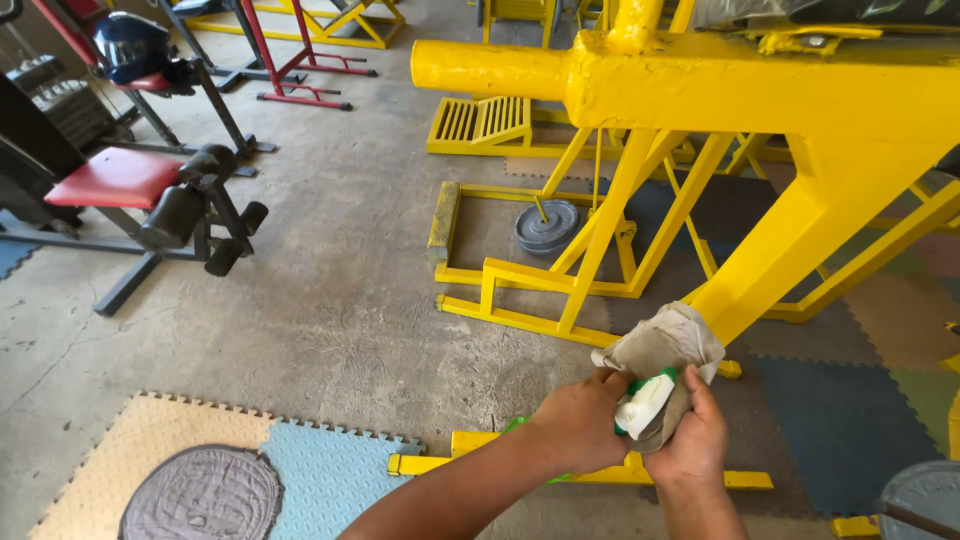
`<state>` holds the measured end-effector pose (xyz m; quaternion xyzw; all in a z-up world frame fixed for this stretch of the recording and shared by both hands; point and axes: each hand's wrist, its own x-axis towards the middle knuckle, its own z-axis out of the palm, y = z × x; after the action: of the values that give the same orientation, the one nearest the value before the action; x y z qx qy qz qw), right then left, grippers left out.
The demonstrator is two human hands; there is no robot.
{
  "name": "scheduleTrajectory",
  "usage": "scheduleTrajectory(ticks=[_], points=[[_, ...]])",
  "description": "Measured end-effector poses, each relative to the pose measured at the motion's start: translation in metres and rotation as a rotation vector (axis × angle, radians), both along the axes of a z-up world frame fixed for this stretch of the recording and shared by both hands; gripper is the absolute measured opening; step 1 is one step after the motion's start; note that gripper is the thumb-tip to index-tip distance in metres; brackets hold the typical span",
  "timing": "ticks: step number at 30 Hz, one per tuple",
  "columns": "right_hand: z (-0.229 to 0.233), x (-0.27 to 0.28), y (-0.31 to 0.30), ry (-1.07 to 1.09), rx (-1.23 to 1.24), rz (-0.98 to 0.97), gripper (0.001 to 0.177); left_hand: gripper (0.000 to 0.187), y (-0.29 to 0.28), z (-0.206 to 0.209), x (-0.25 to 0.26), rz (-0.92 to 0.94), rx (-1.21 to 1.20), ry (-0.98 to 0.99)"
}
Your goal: Wiping down exercise machines and weight benches using a spray bottle and a cloth.
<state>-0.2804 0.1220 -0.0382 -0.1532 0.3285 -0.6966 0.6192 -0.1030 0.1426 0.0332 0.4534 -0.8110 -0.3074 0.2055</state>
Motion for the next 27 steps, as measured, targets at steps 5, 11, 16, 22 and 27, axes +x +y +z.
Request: scheduleTrajectory(ticks=[5,11,16,22,27], points=[[-0.01,0.023,-0.008,-0.035,0.041,0.008,0.036,0.065,-0.002,0.013,0.023,0.042,0.051,-0.033],[-0.003,0.065,0.0,-0.079,0.035,0.065,0.034,0.06,-0.009,0.004,0.052,0.052,0.081,-0.089],[0.001,0.081,0.002,-0.065,0.026,0.039,0.036,0.068,-0.007,0.007,0.069,0.014,0.117,-0.087],[0.021,0.086,0.01,-0.068,0.058,-0.086,0.042,0.079,-0.009,0.001,0.076,-0.03,0.066,0.005],[0.02,0.062,0.007,-0.068,0.031,-0.121,0.049,0.074,-0.008,0.008,0.071,-0.005,0.028,0.13]])
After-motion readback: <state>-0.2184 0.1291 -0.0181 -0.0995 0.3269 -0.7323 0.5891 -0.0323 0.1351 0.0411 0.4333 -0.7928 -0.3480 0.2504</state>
